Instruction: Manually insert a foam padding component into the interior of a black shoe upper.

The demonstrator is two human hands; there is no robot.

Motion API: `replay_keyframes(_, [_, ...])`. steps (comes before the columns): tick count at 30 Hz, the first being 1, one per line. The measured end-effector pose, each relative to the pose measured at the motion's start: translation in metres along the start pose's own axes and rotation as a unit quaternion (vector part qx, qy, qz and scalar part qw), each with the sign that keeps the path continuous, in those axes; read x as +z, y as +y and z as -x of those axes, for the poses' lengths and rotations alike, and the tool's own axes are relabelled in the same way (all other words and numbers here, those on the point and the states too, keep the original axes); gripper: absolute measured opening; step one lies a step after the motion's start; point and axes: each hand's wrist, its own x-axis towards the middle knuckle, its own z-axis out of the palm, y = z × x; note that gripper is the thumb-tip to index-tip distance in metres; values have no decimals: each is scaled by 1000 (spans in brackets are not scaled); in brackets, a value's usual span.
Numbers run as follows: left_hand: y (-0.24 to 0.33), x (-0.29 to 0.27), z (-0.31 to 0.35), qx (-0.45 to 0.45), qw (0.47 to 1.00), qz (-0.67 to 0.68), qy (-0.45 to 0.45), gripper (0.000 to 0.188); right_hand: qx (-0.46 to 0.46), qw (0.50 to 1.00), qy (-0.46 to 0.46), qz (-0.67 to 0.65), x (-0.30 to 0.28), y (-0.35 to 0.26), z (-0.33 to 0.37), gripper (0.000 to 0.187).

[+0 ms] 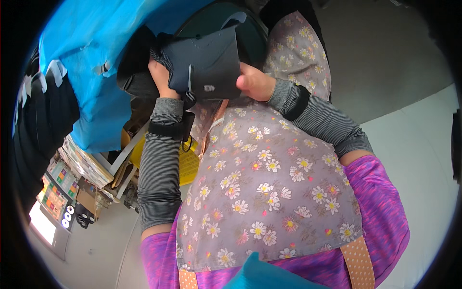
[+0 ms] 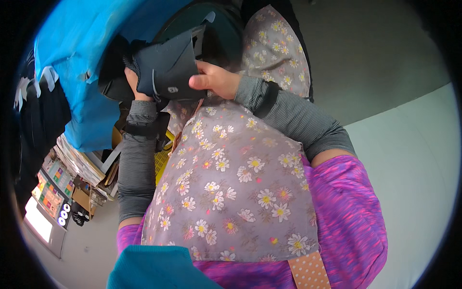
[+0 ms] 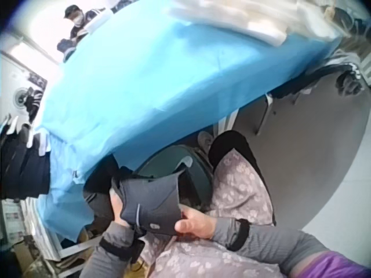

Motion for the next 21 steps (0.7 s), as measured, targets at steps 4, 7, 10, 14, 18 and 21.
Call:
replay_keyframes(4, [-17, -4, 1, -56, 996, 44, 48, 19, 13, 952, 98, 290, 14, -1, -4, 56])
replay_keyframes(7, [-8, -2, -1, -83, 984, 73, 136, 24, 19, 951, 126, 281, 4, -3, -10, 51])
replay_keyframes(10, [-2, -15, 4, -42, 983, -131, 121, 29, -4, 968, 115, 222, 6, -5, -10, 48])
replay_keyframes(14, [28, -23, -2, 36, 967, -227, 110, 28, -13, 966, 146, 215, -10, 1, -16, 43])
replay_keyframes(18, [39, -31, -9, 69, 959, -241, 134, 29, 13, 981, 104, 166, -5, -4, -24, 42])
replay_keyframes(21, [24, -37, -13, 128, 952, -223, 165, 32, 25, 987, 88, 135, 5, -8, -23, 39])
